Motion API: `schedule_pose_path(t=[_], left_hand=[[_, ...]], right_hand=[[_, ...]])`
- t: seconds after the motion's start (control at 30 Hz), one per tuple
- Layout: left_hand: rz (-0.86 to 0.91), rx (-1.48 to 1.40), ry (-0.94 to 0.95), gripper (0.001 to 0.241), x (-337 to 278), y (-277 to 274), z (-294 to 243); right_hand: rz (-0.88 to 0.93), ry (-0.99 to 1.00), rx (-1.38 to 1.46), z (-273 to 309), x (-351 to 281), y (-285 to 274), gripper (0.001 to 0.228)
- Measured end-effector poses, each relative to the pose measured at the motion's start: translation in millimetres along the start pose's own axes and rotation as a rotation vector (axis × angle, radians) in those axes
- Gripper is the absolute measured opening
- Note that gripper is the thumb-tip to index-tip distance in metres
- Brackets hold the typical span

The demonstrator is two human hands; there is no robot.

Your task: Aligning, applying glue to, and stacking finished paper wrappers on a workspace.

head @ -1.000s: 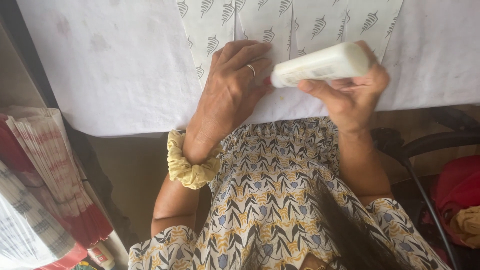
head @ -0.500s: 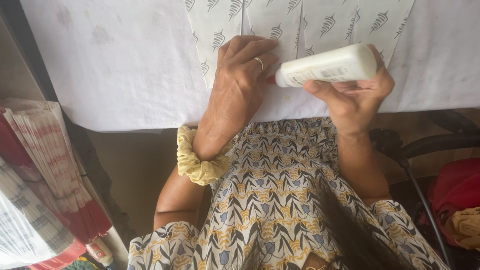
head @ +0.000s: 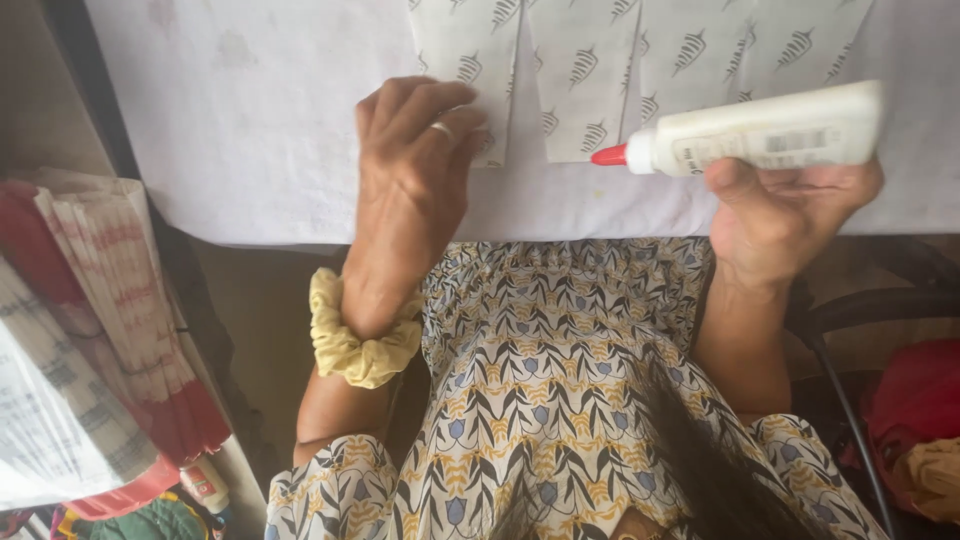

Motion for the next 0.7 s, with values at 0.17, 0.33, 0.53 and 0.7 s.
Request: schedule_pose_path(t=[0.17,0.33,0.53,0.7], left_hand=[[0.082,-0.030,-0.067,0.023,-18,-15,17],[0.150,-0.106,-0.103,0.032,-18,-23,21],[0.198,-0.137,-0.112,0.038,-20,-25,27],[0.174,-0.141,-0.119,0.031,-19,-25,27]], right_hand=[[0.207,0.072,-0.046,14,1,82,0.035],[0.278,0.012,-0.207,15,-10,112,0.037],[0.408,0.015,-0.133,11,-20,151,0.038],[0.420,0.014,-0.143,12,-18,149,0.039]])
Point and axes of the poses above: each hand's wrist, its own x-axis towards the middle knuckle, its own y-axis out of the palm, z = x × y, the point moved 5 cm from there along x, towards the middle knuckle, and after that the axes turned 11 degrees about -z, right-handed, at the moved point
